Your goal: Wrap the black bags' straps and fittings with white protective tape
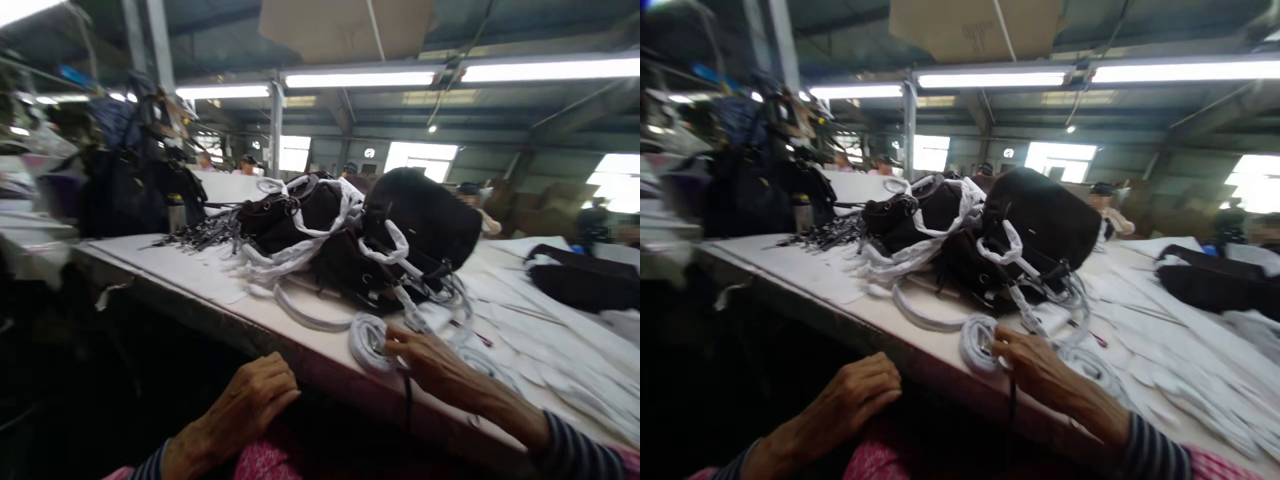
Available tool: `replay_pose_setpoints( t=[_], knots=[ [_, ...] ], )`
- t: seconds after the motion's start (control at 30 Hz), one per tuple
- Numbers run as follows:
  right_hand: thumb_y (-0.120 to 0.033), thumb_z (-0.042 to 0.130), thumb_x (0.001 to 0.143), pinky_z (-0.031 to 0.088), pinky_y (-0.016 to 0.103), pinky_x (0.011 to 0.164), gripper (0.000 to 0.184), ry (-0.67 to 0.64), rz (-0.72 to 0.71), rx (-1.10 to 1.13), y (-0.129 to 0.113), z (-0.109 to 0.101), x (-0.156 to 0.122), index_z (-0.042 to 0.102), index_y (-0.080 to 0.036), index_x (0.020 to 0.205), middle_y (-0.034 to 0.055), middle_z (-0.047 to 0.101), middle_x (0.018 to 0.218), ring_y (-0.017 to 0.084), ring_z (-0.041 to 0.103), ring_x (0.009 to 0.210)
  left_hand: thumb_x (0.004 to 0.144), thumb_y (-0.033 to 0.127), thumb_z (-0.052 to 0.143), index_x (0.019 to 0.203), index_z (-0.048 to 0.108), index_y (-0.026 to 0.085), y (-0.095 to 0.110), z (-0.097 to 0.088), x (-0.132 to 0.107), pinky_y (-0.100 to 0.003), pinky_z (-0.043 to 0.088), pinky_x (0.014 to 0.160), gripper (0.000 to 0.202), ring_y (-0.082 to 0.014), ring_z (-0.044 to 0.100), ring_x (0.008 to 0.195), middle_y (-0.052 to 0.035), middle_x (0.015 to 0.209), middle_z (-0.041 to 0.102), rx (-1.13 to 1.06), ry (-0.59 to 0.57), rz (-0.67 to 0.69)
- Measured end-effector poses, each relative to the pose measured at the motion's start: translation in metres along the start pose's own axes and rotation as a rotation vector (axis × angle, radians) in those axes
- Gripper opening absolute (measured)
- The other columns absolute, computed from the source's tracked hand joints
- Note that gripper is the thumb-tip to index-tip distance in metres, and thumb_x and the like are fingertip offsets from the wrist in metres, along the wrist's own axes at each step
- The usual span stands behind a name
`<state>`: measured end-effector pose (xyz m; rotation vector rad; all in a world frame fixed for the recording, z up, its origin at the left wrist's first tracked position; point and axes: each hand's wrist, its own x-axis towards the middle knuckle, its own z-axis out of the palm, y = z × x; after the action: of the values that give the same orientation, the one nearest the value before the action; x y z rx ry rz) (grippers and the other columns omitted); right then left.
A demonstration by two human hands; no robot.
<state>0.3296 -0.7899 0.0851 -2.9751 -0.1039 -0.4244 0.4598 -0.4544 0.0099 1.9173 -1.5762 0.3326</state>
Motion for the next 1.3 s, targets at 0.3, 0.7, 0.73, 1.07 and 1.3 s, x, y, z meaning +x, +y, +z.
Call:
replay_pose_setpoints(
  t=[0.3, 0.7, 0.73, 1.07, 1.3],
  knots=[
    [-0.007, 0.056, 0.091, 0.050, 0.037, 0.094, 0.046, -0.222, -0.112, 0.111, -0.003, -0.025, -0.017, 0.064, -0.027, 0.132, 0.0084, 0.062, 0.124, 0.024, 0.062, 0.109, 0.103, 0.016, 0.056, 0.109, 0.069, 0.023, 0.000, 0.017, 0.052, -0.030, 0.052, 0.096, 0.016, -0.0176, 0.065, 0.106, -0.0023, 0.111, 0.072, -0.099, -0.001, 0.070],
    [-0.020, 0.064, 0.099, 0.047, 0.037, 0.089, 0.019, -0.200, -0.119, 0.148, -0.010, -0.013, -0.020, 0.068, -0.019, 0.118, 0.0092, 0.062, 0.120, 0.026, 0.052, 0.110, 0.093, 0.019, 0.071, 0.127, 0.063, 0.027, -0.002, 0.032, 0.127, -0.042, 0.046, 0.110, 0.035, -0.0246, 0.052, 0.131, -0.0052, 0.139, 0.061, -0.122, -0.355, 0.080],
    [-0.020, 0.064, 0.099, 0.047, 0.037, 0.089, 0.017, -0.199, -0.135, 0.161, -0.008, -0.014, -0.019, 0.068, -0.019, 0.115, 0.0087, 0.062, 0.119, 0.025, 0.052, 0.109, 0.094, 0.020, 0.071, 0.128, 0.061, 0.027, 0.001, 0.031, 0.127, -0.041, 0.047, 0.109, 0.036, -0.0244, 0.051, 0.129, -0.0050, 0.139, 0.061, -0.119, -0.381, 0.083],
    [-0.032, 0.047, 0.109, 0.042, 0.035, 0.087, 0.027, -0.215, -0.207, 0.217, 0.010, -0.008, -0.002, 0.072, -0.023, 0.105, 0.0065, 0.064, 0.107, 0.022, 0.056, 0.099, 0.086, 0.019, 0.077, 0.126, 0.063, 0.032, 0.019, 0.042, 0.140, -0.042, 0.046, 0.095, 0.044, -0.0282, 0.046, 0.111, -0.0033, 0.122, 0.057, 0.103, -0.481, 0.068],
    [-0.020, 0.058, 0.099, 0.029, 0.031, 0.065, 0.023, -0.387, -0.153, 0.025, -0.001, -0.011, 0.033, 0.069, -0.016, 0.079, 0.0049, 0.061, 0.089, 0.017, 0.054, 0.078, 0.089, 0.025, 0.076, 0.137, 0.057, 0.032, 0.030, 0.037, 0.134, -0.046, 0.047, 0.098, 0.052, -0.0298, 0.047, 0.112, -0.0057, 0.127, 0.057, 0.153, -0.465, 0.034]
  ],
)
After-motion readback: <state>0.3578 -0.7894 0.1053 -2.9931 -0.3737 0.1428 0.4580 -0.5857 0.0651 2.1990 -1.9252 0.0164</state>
